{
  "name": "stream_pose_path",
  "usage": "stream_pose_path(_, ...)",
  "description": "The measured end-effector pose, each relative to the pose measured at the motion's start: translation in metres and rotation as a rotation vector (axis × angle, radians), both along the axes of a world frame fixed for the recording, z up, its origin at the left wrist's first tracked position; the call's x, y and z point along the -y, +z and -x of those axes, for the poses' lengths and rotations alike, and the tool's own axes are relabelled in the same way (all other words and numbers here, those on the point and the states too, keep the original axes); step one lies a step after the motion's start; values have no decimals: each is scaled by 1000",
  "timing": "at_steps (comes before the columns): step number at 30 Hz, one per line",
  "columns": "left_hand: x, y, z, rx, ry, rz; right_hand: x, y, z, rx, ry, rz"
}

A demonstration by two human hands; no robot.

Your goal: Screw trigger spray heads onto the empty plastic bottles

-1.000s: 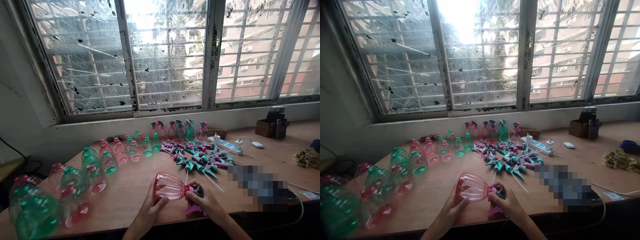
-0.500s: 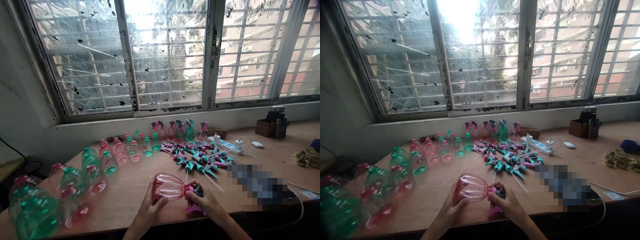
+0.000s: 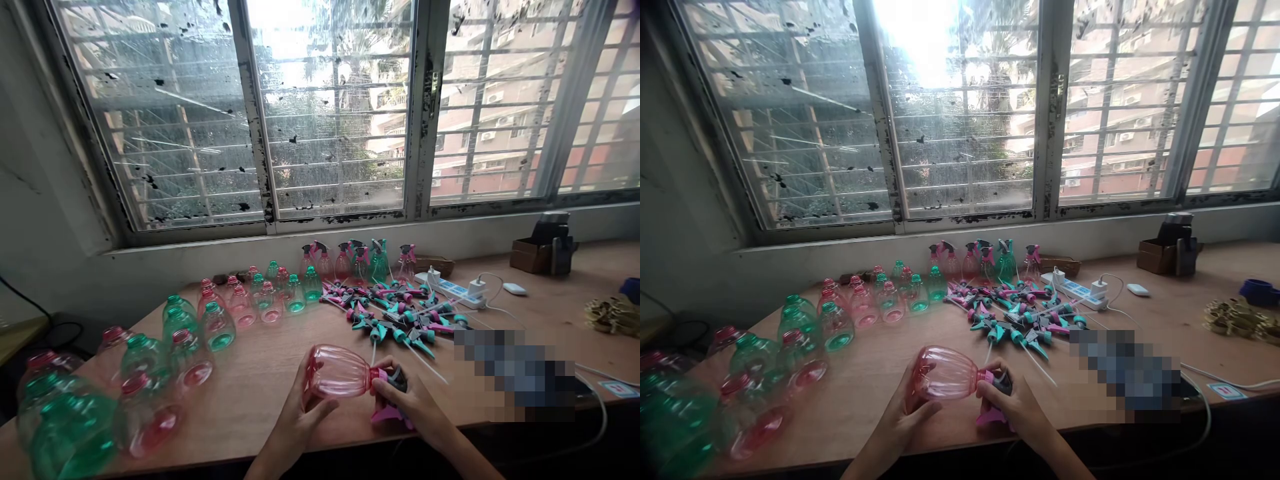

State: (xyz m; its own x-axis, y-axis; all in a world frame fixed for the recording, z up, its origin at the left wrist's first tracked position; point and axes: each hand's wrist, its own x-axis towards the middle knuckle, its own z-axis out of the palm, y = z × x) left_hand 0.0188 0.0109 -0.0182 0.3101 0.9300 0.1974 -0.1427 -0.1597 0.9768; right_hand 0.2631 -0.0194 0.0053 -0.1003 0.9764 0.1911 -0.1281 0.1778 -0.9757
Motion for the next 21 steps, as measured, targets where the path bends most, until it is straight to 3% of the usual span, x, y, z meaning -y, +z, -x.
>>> stream_pose_path(7, 7, 18, -5, -49, -25, -84, 1, -1, -1, 27, 2, -12)
stream_pose_path(13, 3, 10, -2, -92, 26, -129, -4, -11, -2, 47, -6, -40)
stream_pose_path(21, 5, 14, -2, -114, 34, -62, -5, -9, -1, 36, -4, -34)
